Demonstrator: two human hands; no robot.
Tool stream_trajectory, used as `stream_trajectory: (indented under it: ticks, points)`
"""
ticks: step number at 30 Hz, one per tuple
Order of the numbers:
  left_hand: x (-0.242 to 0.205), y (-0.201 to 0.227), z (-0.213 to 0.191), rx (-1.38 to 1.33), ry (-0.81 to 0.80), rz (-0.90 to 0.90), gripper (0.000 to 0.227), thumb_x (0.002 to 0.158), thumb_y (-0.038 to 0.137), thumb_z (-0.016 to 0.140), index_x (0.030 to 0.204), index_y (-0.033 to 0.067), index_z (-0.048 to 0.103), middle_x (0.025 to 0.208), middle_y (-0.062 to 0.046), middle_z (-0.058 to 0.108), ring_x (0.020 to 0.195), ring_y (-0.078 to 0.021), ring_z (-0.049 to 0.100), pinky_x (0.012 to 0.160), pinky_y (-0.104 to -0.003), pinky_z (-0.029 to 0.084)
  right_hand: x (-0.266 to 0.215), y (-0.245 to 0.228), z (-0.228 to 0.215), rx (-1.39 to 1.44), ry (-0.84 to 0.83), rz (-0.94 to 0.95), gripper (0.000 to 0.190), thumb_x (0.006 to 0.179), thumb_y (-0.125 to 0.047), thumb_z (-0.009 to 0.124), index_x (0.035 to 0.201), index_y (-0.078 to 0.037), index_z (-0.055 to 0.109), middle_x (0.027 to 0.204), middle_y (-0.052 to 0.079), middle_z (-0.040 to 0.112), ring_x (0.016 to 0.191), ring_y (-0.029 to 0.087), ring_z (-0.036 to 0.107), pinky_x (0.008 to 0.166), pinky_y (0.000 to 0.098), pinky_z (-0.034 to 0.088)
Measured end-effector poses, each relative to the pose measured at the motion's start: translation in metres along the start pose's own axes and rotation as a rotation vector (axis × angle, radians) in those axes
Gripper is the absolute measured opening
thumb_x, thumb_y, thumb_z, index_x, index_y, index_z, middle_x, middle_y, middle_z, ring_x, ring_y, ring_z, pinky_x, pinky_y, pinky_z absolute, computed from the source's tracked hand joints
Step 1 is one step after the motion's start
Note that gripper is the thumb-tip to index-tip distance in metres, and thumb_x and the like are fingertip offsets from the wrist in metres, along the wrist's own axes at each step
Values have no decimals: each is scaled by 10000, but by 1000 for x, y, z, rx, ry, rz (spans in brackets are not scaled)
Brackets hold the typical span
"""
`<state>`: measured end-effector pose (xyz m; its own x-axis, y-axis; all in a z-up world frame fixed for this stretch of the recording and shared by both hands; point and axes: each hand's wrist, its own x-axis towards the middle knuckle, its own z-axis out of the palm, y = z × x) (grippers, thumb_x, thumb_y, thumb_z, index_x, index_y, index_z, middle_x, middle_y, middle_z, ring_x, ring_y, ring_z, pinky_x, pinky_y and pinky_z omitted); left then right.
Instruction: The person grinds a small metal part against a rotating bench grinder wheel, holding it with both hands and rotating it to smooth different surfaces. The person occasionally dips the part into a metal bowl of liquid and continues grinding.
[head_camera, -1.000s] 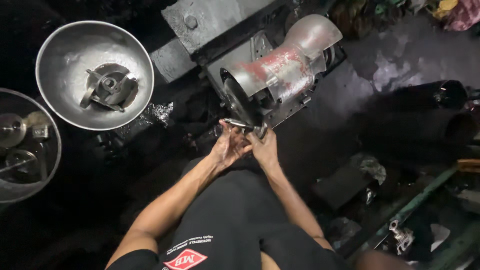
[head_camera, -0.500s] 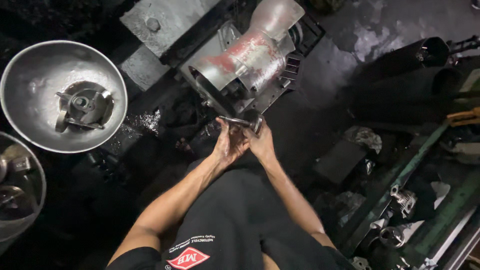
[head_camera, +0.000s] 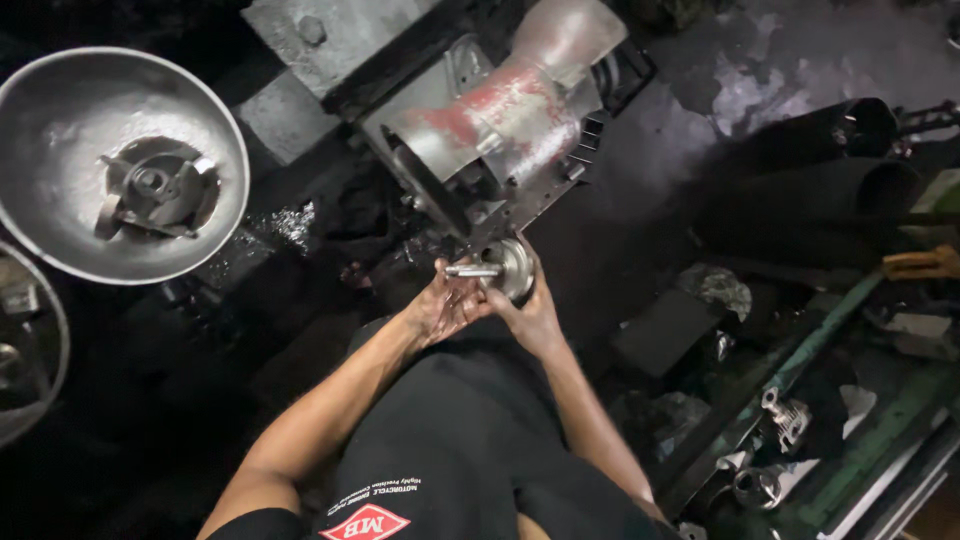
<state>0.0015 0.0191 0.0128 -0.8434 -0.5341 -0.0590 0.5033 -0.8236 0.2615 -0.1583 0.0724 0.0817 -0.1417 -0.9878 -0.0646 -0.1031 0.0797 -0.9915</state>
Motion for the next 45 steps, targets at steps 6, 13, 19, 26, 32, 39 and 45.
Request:
stream_trajectory:
  ticks: [6,13,19,26,32,39,45]
  points:
    - [-6,20,-19,-76,340,97,1067,769,857,512,1447,36,454,1389,-148,575,1284,-292,549,1085,-456,484,42,47,43,114,47,139,513,907,42,628,1396,71,473,1130,138,653,1003,186,645,882,318,561]
    - [6,22,-24,-212,353,183,972,795,782,535,1339,-24,516,1314,-159,623,1216,-285,628,1126,-517,488,60,57,45,74,68,92,738,831,76,632,1482,26,288,1191,111,647,1057,169,637,926,290,534]
    - [16,5,-43,-245,334,124,945,835,789,551,1265,-52,554,1200,-154,650,1085,-268,664,1046,-478,566,50,79,30,141,73,121,681,872,65,629,1495,62,352,1237,119,626,1098,183,633,959,309,536]
    - [24,-14,-51,-257,314,73,893,826,805,515,1245,21,594,1177,-124,662,1028,-246,671,873,-408,592,34,68,20,15,149,153,690,872,9,665,1487,35,355,1137,134,649,1032,214,641,930,347,529]
    - [28,-25,-17,-158,253,28,798,857,749,541,1332,108,536,1297,-89,626,1172,-236,636,980,-428,568,4,18,2,-417,254,131,644,880,-93,745,1433,40,443,1231,214,639,1145,295,658,995,375,518]
    - [1,-2,-5,10,-36,31,902,821,710,590,1521,171,410,1412,-79,574,1268,-249,608,1077,-513,515,-11,-12,0,-55,130,-36,734,877,-43,704,1513,-13,338,1433,184,530,1322,245,551,1107,360,480]
    - [-6,-1,-29,-55,196,161,879,913,735,577,1484,79,454,1357,-112,601,1254,-278,593,1122,-561,486,28,19,30,-163,88,132,484,852,-7,648,1320,40,536,1115,154,690,1003,184,675,882,321,555]
